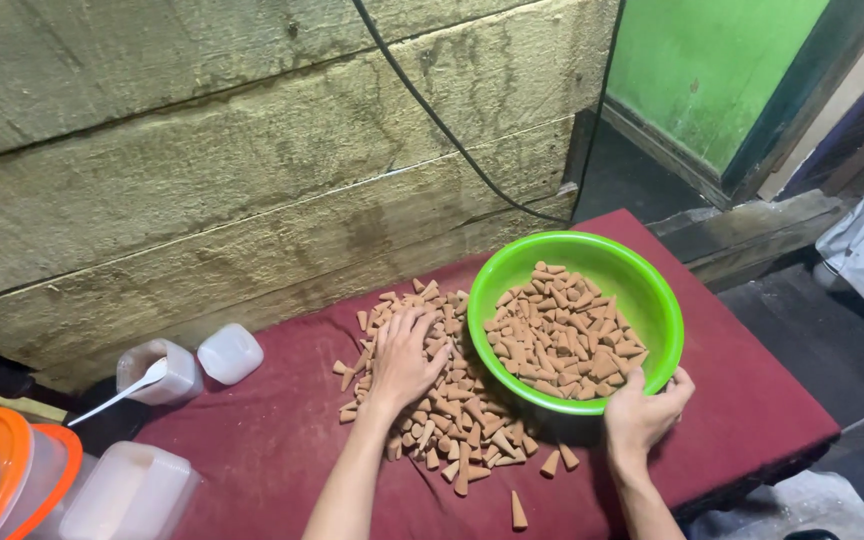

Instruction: Dumping a bowl of incense cones onto a table and spreading them out for sorting or drying

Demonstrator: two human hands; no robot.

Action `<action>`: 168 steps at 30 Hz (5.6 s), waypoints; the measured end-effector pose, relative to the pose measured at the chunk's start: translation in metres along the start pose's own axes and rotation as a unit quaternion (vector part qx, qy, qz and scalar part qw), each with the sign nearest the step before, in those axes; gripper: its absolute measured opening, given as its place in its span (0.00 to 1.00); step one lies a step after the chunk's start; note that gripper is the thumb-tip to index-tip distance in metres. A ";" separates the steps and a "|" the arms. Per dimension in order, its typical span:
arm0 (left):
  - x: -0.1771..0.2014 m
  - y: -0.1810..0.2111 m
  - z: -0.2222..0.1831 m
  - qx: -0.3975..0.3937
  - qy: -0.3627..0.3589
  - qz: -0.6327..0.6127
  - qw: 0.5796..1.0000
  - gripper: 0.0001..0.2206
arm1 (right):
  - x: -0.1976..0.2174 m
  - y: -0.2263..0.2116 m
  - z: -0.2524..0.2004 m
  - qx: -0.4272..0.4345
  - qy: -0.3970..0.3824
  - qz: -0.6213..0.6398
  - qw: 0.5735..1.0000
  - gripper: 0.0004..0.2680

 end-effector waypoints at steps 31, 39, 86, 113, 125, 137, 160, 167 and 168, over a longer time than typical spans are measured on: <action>-0.076 0.105 -0.039 -0.079 -0.210 0.155 0.962 0.32 | -0.015 0.032 0.032 -0.247 -0.118 0.246 0.930 0.22; -0.081 0.102 -0.043 -0.080 -0.194 0.150 0.966 0.33 | -0.024 0.032 0.086 -0.199 -0.057 0.290 0.934 0.23; -0.050 0.124 -0.160 -0.213 -0.021 0.063 0.975 0.27 | -0.004 -0.009 -0.140 0.275 -0.429 -0.116 0.853 0.09; -0.022 0.102 -0.211 -0.096 0.238 0.123 0.959 0.09 | 0.002 -0.024 -0.186 0.445 -0.391 -0.049 0.804 0.23; -0.018 0.066 -0.212 0.014 0.234 -0.032 0.972 0.11 | 0.002 -0.012 -0.177 0.396 -0.375 -0.037 0.837 0.19; 0.018 0.075 -0.215 0.042 0.315 -0.048 0.947 0.19 | 0.002 -0.009 -0.167 0.368 -0.331 -0.015 0.869 0.18; 0.003 -0.009 -0.219 0.276 0.282 -0.146 0.907 0.21 | -0.001 -0.028 -0.197 0.419 -0.375 -0.167 0.810 0.28; 0.010 -0.015 -0.221 0.279 0.289 -0.175 0.899 0.19 | -0.009 -0.014 -0.192 0.450 -0.334 -0.219 0.799 0.24; 0.012 -0.014 -0.221 0.269 0.291 -0.181 0.900 0.18 | -0.009 -0.014 -0.191 0.450 -0.329 -0.219 0.801 0.22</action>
Point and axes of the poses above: each hand's wrist, its own z-axis towards the middle knuckle, its own x-axis out of the back of the hand, y = z × x, the point moved 8 cm from there along z, towards the middle knuckle, and after that the axes turned 3 degrees about -x, right-handed, at the moved point
